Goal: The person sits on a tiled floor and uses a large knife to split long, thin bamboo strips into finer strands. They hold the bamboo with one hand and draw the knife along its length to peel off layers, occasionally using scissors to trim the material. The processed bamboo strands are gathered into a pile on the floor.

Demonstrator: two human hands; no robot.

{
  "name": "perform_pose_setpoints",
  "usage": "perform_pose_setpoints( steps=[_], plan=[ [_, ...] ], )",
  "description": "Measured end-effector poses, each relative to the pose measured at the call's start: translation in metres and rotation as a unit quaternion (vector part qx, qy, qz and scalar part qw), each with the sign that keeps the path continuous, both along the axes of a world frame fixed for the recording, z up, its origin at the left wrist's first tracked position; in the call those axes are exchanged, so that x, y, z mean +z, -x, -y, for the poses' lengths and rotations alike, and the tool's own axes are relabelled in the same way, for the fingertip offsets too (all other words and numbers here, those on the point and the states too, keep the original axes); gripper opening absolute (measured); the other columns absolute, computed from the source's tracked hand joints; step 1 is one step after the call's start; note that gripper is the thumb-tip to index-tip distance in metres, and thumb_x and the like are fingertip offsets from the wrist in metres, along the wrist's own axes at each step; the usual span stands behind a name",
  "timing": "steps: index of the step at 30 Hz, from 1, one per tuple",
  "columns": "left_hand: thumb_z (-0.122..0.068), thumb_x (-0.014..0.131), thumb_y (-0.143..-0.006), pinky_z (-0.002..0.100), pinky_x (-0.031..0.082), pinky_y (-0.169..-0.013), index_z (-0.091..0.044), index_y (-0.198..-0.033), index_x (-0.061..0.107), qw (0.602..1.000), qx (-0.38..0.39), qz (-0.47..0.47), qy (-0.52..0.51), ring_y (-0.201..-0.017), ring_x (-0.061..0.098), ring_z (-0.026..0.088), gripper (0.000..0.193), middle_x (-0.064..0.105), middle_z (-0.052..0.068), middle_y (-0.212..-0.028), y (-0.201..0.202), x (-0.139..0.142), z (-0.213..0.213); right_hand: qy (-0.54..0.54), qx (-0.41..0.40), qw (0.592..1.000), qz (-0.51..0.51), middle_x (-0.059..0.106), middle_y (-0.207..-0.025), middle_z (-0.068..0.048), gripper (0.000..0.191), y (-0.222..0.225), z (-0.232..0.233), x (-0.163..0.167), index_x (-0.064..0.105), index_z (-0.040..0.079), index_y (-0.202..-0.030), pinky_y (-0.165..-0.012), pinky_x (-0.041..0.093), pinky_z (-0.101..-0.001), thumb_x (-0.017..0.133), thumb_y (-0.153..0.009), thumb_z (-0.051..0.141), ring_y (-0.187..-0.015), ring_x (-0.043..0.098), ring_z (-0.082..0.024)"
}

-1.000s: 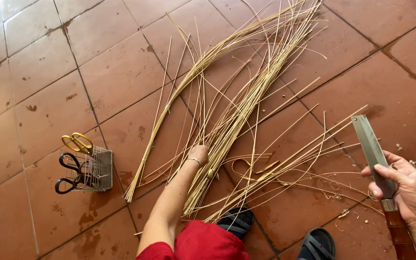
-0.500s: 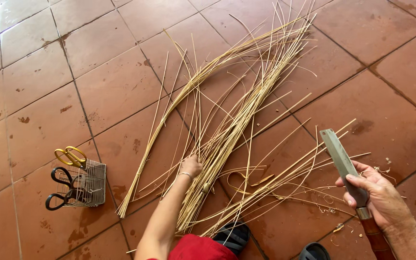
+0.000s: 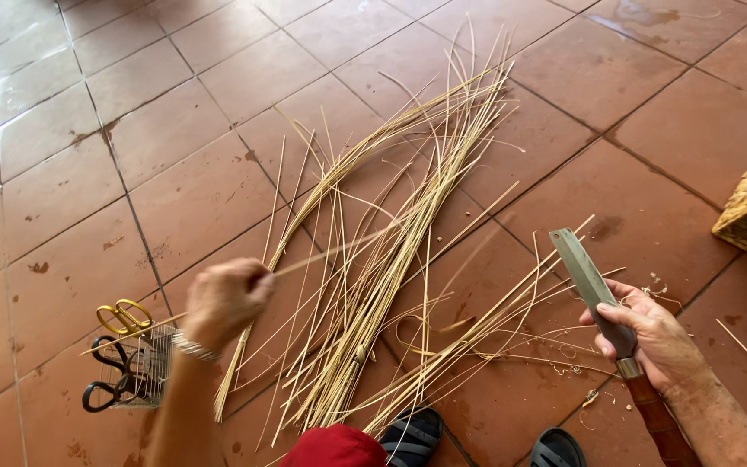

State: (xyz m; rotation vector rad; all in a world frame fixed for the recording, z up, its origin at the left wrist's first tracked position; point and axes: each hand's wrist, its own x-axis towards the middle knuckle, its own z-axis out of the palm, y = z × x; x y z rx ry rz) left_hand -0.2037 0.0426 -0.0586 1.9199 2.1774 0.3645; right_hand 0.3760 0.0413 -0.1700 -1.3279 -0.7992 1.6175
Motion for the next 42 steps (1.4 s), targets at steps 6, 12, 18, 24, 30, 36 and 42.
perform_pose_setpoints(
  steps=[6, 12, 18, 24, 30, 36, 42],
  plan=[
    [-0.009, 0.072, -0.103, 0.024, 0.043, -0.059, -0.004, -0.098, 0.076, 0.913, 0.046, 0.193, -0.355, -0.067, 0.054, 0.009, 0.008, 0.066, 0.003, -0.081, 0.005, 0.092, 0.03, -0.043, -0.024, 0.998, -0.026, 0.066, -0.088, -0.015, 0.045, -0.003, 0.001, 0.01, 0.046, 0.001, -0.14, -0.042, 0.049, -0.0257, 0.053, -0.097, 0.01, -0.052, 0.058, -0.016],
    [0.0, 0.072, -0.093, 0.021, 0.052, -0.064, -0.006, -0.104, 0.075, 0.88, -0.105, 0.377, -0.268, -0.075, 0.06, 0.005, 0.012, 0.07, 0.0, -0.089, -0.077, 0.05, -0.009, -0.156, 0.028, 0.98, -0.122, 0.067, -0.083, -0.016, 0.047, 0.009, 0.013, 0.059, 0.041, -0.001, -0.144, -0.041, 0.05, -0.0234, 0.049, -0.098, 0.009, -0.046, 0.058, -0.015],
    [-0.006, 0.071, -0.092, 0.022, 0.06, -0.078, -0.005, -0.107, 0.075, 0.807, -0.212, 0.551, 0.019, -0.084, 0.068, 0.01, 0.016, 0.075, 0.004, -0.095, -0.201, -0.001, -0.033, -0.168, 0.051, 0.982, -0.074, 0.07, -0.073, -0.017, 0.064, 0.039, 0.048, 0.118, 0.032, 0.001, -0.149, -0.032, 0.049, -0.025, 0.054, -0.089, 0.008, -0.039, 0.059, -0.016],
    [-0.01, 0.073, -0.093, 0.024, 0.06, -0.075, -0.002, -0.106, 0.075, 0.773, -0.255, 0.568, 0.118, -0.081, 0.066, 0.009, 0.016, 0.075, 0.004, -0.094, -0.273, -0.027, -0.014, -0.128, 0.093, 0.982, -0.102, 0.072, -0.074, -0.02, 0.063, 0.07, 0.056, 0.133, 0.032, 0.002, -0.147, -0.039, 0.055, -0.0265, 0.058, -0.09, 0.003, -0.045, 0.066, -0.019],
    [-0.012, 0.073, -0.095, 0.024, 0.057, -0.07, -0.005, -0.108, 0.075, 0.787, -0.288, 0.531, 0.123, -0.076, 0.063, 0.007, 0.015, 0.074, 0.002, -0.091, -0.284, -0.04, -0.004, -0.112, 0.117, 0.985, -0.051, 0.074, -0.075, -0.019, 0.042, 0.079, 0.062, 0.116, 0.044, 0.001, -0.133, -0.038, 0.054, -0.0267, 0.057, -0.094, 0.007, -0.046, 0.067, -0.018],
    [-0.011, 0.074, -0.091, 0.026, 0.059, -0.069, -0.006, -0.109, 0.073, 0.802, -0.322, 0.499, 0.063, -0.086, 0.071, 0.007, 0.018, 0.074, 0.0, -0.096, -0.281, -0.033, 0.002, -0.105, 0.102, 0.987, -0.066, 0.072, -0.076, -0.019, 0.036, 0.083, 0.059, 0.097, 0.046, 0.0, -0.129, -0.038, 0.053, -0.0268, 0.057, -0.096, 0.006, -0.045, 0.066, -0.018],
    [-0.01, 0.075, -0.09, 0.025, 0.058, -0.069, -0.007, -0.104, 0.072, 0.817, -0.314, 0.48, 0.058, -0.078, 0.069, 0.008, 0.015, 0.075, 0.001, -0.09, -0.28, -0.033, 0.006, -0.109, 0.08, 0.986, -0.097, 0.073, -0.076, -0.022, 0.032, 0.079, 0.055, 0.095, 0.044, 0.0, -0.123, -0.036, 0.052, -0.0276, 0.057, -0.095, 0.005, -0.043, 0.064, -0.018]
  ],
)
